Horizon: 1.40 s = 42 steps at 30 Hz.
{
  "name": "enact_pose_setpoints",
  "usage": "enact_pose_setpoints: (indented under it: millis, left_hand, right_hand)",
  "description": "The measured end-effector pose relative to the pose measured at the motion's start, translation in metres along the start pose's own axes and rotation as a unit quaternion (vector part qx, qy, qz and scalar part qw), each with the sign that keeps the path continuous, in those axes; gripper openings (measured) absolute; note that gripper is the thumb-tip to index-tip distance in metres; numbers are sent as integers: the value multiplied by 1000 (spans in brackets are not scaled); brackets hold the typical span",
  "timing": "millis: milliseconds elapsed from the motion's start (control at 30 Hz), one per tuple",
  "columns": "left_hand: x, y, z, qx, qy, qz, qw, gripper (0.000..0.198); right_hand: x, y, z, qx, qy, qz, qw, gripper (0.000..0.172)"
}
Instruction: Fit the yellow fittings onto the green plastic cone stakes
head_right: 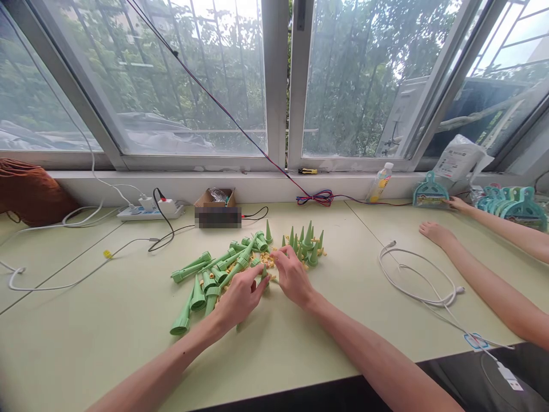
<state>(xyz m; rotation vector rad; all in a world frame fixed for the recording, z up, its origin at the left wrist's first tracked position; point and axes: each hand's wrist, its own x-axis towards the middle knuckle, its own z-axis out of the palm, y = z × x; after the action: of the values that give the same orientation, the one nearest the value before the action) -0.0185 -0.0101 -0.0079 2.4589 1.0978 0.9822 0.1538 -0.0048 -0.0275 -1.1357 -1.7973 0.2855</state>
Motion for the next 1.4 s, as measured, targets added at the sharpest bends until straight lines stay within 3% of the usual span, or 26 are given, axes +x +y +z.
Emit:
enact_pose_setpoints:
  millis: [333,500,867,1400]
  left_hand:
    - [-2,0,2,-16,-28,-18,999,14]
    - [3,-2,0,-44,3,-30,999,17]
    - [11,-3,-13,-219,80,-176,957,25]
    - [14,0,-17,-276,101,-202,934,28]
  right_hand:
    - [0,-4,-1,31,3,3,1000,22]
    - [0,-5,-2,41,1,2,999,23]
    - [1,-8,0,64,5,14,998,25]
    - [0,-9,0,87,-7,-1,996,24]
